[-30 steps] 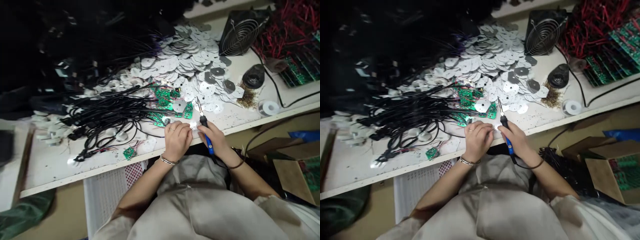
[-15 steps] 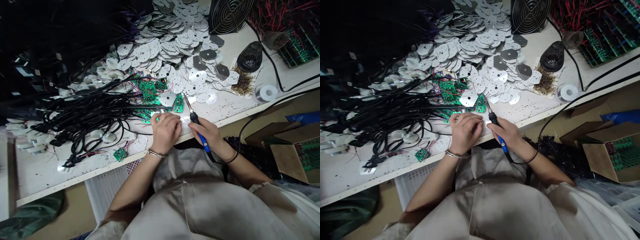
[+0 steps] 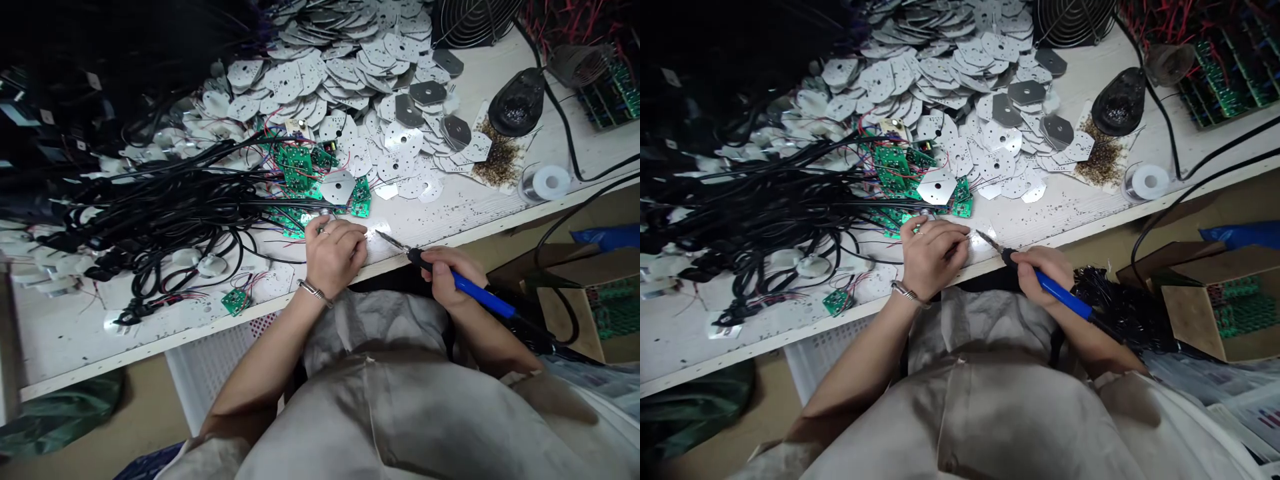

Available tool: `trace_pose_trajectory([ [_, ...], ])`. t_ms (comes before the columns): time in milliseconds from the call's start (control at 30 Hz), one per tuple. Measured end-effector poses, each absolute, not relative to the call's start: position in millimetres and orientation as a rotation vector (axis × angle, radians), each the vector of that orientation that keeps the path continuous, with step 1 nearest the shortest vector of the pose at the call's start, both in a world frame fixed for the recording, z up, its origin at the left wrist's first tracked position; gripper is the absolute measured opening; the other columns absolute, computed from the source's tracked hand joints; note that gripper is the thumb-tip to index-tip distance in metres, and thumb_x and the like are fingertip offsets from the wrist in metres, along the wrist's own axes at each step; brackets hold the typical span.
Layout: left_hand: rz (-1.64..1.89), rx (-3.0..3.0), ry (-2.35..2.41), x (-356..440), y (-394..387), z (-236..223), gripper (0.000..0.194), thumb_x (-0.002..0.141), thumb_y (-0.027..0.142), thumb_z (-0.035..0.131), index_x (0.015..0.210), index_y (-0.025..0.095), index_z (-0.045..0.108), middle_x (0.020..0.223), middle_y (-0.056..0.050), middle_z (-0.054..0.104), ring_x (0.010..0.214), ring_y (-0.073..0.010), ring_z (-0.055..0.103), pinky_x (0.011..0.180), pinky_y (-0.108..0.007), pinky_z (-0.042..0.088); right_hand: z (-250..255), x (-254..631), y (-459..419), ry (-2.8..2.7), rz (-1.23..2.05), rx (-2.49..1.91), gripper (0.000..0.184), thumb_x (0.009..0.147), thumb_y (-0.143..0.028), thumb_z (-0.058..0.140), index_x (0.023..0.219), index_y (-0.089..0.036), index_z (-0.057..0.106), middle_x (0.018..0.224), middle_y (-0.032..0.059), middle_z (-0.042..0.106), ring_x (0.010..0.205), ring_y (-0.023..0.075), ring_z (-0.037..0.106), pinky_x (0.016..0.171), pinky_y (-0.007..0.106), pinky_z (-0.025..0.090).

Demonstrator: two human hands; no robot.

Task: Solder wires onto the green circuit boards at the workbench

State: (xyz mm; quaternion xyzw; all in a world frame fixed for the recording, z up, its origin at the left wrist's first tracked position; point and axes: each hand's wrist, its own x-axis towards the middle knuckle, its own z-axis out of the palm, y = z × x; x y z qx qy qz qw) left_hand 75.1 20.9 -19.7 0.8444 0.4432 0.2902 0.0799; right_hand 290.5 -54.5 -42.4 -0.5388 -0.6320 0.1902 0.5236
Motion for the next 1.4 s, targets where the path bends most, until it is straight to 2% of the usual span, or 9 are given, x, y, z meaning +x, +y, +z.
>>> trace_pose_trajectory([
  [167,0.918,2.557,1.304,75.2,21.2,-21.0,0.011,0.084,0.013,0.062,0.078,0.022,0.06,0.092,0.006,0.076,0.084,-0.0145,0.069,0.099,-0.039,0.033,-45.9,277.9,-48.6,-1.407,0.439,-1.307,0.022,0.094,-0.035,0.05,0.086,-0.027,0.068,0.071,-0.001,0.071,0.054,0.015,0.066,0.056,0.031,0.06],
  [333,0.863,2.521,1.329,75.4,20.6,-21.3,0.011,0.084,0.014,0.06,0.076,0.022,0.061,0.093,0.005,0.077,0.086,-0.0156,0.069,0.099,-0.042,0.034,-38.8,275.6,-45.3,-1.41,0.461,-1.34,0.027,0.094,-0.039,0.049,0.081,-0.027,0.069,0.067,-0.0015,0.071,0.055,0.0157,0.067,0.057,0.031,0.061],
  [667,0.851,2.5,1.336,74.2,21.2,-23.5,0.011,0.086,0.016,0.06,0.078,0.023,0.063,0.094,0.005,0.077,0.086,-0.0157,0.069,0.101,-0.044,0.034,-24.7,281.6,-40.8,-1.554,0.481,-1.195,0.016,0.09,-0.024,0.055,0.09,-0.027,0.071,0.074,-0.0031,0.074,0.058,0.0131,0.068,0.059,0.027,0.06],
  [867,0.87,2.514,1.333,74.7,21.2,-22.8,0.011,0.086,0.017,0.06,0.078,0.023,0.063,0.094,0.005,0.077,0.085,-0.0159,0.069,0.1,-0.044,0.035,-34.3,282.0,-45.9,-1.425,0.47,-1.324,0.022,0.094,-0.034,0.05,0.086,-0.027,0.07,0.062,-0.0034,0.069,0.047,0.0133,0.062,0.052,0.029,0.056],
  [1033,0.817,2.472,1.353,74.9,21.1,-22.0,0.011,0.087,0.019,0.059,0.078,0.024,0.064,0.094,0.004,0.077,0.086,-0.0161,0.069,0.101,-0.045,0.034,-37.9,280.6,-47.7,-1.393,0.531,-1.327,0.019,0.093,-0.036,0.052,0.087,-0.029,0.07,0.059,-0.0039,0.065,0.056,0.0153,0.066,0.061,0.031,0.058],
  [1100,0.811,2.46,1.352,74.0,20.8,-21.7,0.012,0.088,0.019,0.059,0.077,0.024,0.064,0.094,0.005,0.077,0.086,-0.0157,0.069,0.102,-0.044,0.033,-38.5,280.2,-47.7,-1.334,0.538,-1.322,0.019,0.092,-0.037,0.053,0.089,-0.028,0.069,0.055,-0.005,0.062,0.049,0.0138,0.061,0.054,0.029,0.055],
  [1267,0.773,2.406,1.298,69.7,19.9,-18.5,0.011,0.092,0.024,0.057,0.086,0.025,0.065,0.098,0.004,0.076,0.093,-0.0155,0.069,0.106,-0.044,0.03,-41.4,279.7,-46.8,-1.151,0.634,-1.325,0.02,0.091,-0.042,0.055,0.093,-0.026,0.067,0.048,-0.007,0.056,0.032,0.0099,0.046,0.032,0.022,0.038],
  [1333,0.732,2.394,1.286,68.9,19.9,-16.4,0.011,0.092,0.024,0.056,0.085,0.024,0.064,0.1,0.003,0.076,0.096,-0.016,0.069,0.107,-0.044,0.029,-42.0,281.2,-46.5,-1.131,0.651,-1.313,0.018,0.09,-0.041,0.056,0.091,-0.026,0.067,0.047,-0.0074,0.054,0.032,0.0099,0.046,0.031,0.022,0.037],
  [1400,0.708,2.401,1.289,69.1,20.2,-14.7,0.012,0.091,0.022,0.055,0.082,0.024,0.063,0.101,0.003,0.076,0.096,-0.0162,0.068,0.107,-0.045,0.029,-42.0,284.3,-46.8,-1.177,0.648,-1.32,0.018,0.091,-0.04,0.055,0.089,-0.027,0.068,0.049,-0.0065,0.056,0.034,0.0111,0.049,0.034,0.024,0.042],
])
